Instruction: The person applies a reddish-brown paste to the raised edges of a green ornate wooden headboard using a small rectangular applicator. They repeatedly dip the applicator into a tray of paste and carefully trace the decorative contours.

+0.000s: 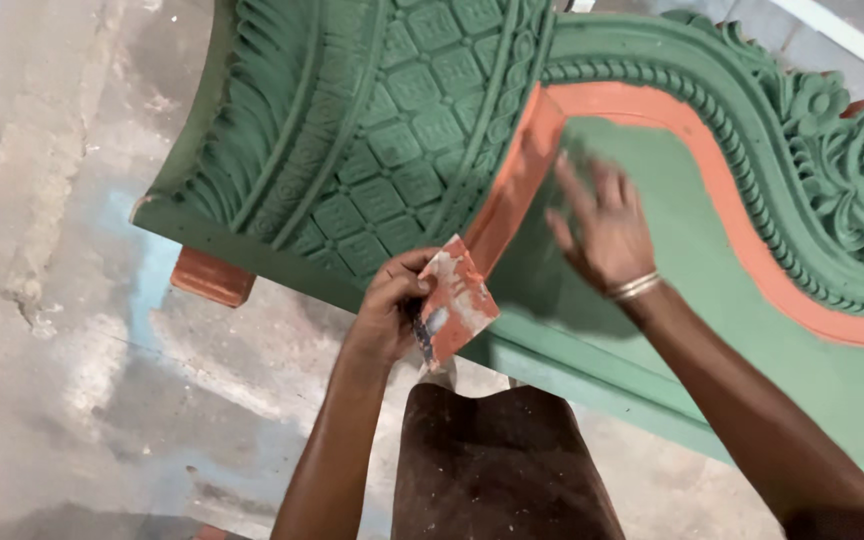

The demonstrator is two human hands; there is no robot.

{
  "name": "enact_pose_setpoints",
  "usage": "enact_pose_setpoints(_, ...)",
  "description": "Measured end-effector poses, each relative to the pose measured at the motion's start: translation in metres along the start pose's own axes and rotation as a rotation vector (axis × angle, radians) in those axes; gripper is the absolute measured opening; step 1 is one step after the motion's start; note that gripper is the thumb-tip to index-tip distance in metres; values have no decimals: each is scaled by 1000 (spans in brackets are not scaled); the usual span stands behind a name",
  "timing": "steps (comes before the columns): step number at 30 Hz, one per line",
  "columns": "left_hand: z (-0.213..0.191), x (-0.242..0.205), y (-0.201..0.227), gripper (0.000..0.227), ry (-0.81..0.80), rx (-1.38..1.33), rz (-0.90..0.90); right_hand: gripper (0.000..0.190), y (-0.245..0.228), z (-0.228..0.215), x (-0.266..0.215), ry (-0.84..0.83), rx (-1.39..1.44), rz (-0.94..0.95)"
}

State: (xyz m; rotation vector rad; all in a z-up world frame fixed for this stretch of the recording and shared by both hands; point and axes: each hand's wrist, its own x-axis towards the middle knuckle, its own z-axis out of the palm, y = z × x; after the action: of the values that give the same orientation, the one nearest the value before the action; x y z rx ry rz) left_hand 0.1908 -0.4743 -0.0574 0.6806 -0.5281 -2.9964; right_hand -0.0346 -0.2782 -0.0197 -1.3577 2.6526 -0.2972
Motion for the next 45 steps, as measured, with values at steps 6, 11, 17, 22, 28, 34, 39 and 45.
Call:
enact_pose_setpoints(6, -19, 0, 6, 51, 83, 71, -77, 62, 29, 65, 73, 51, -15, 105)
enact_pose_setpoints(11, -50, -14, -2, 40, -40, -131, -26, 58, 32, 72, 70, 69, -23, 75)
enact_pose_setpoints(17, -66, -38, -3, 41, 12, -132, 7, 58, -3, 73, 29, 52, 68, 80)
enact_pose_setpoints(22, -77, -58, -5, 47, 244, 17, -62, 55, -56, 78, -22, 18, 100, 70)
enact_pose_setpoints(28, -88, -80, -12, 47, 211, -53, 7, 56, -123, 82, -75, -7, 188, 71)
enact_pose_setpoints(34, -78, -100, -16, 49, 306, 14, 23, 53, -165, 94, -103, 14, 232, 105)
enact_pose_setpoints(39, -76, -132, -25, 50, 348, 51, 39, 50, -182, 87, -110, 6, 418, 188)
enact_pose_setpoints(45, -41, -156, -54, 45, 189, 118, -96, 57, -156, -12, -136, -30, 438, -137)
